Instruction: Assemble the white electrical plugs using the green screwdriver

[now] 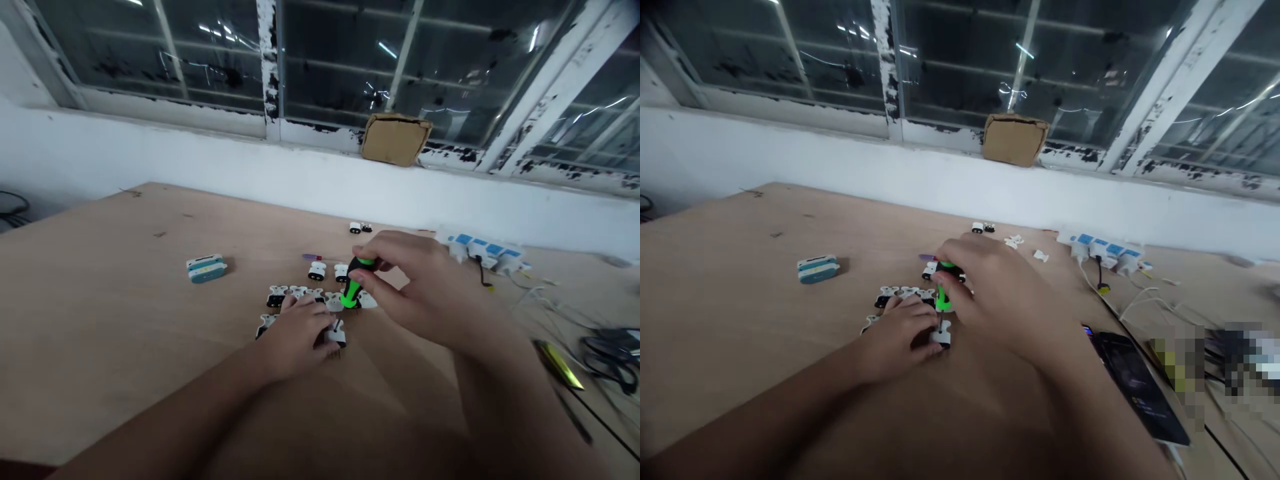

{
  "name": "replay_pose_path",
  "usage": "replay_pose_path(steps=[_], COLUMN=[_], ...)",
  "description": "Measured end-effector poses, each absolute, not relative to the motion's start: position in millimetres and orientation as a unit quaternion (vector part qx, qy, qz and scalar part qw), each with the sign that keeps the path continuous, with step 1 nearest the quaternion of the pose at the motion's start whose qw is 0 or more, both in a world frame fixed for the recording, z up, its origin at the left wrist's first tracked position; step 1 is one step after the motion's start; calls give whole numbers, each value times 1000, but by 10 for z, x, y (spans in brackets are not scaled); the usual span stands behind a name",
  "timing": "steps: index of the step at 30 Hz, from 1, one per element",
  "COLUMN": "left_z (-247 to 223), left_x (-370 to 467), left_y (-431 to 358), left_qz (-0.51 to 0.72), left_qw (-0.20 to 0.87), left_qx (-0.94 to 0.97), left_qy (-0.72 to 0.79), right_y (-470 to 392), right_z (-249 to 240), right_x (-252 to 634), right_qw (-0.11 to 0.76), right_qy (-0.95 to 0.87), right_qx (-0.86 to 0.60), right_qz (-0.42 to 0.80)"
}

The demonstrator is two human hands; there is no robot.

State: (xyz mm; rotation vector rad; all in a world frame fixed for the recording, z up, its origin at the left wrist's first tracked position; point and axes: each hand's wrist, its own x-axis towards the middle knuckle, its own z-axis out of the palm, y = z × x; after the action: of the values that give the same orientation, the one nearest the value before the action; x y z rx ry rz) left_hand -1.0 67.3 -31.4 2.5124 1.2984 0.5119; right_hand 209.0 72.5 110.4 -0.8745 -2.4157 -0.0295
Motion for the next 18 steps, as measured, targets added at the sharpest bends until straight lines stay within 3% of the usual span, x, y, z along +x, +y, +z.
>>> replay_pose_path(steps=[7,12,15,18], left_z=[-321,-284,-243,-171], left_x=[-29,-6,-2,-51], left_y=[653,648,636,638], left_qz=[167,158,174,212], left_qw=[131,141,144,144], left_qx=[872,874,875,874], left_qy=[442,437,428,412], right_y=[809,1028,1315,1620], right_z=[999,1064,998,833], right_x=[2071,2355,2559,2660], right_qw=[360,454,378,250], right_qy=[-854,-781,-775,-761], right_qx=[-343,-391,-455,-559], right_qz=[151,179,224,213])
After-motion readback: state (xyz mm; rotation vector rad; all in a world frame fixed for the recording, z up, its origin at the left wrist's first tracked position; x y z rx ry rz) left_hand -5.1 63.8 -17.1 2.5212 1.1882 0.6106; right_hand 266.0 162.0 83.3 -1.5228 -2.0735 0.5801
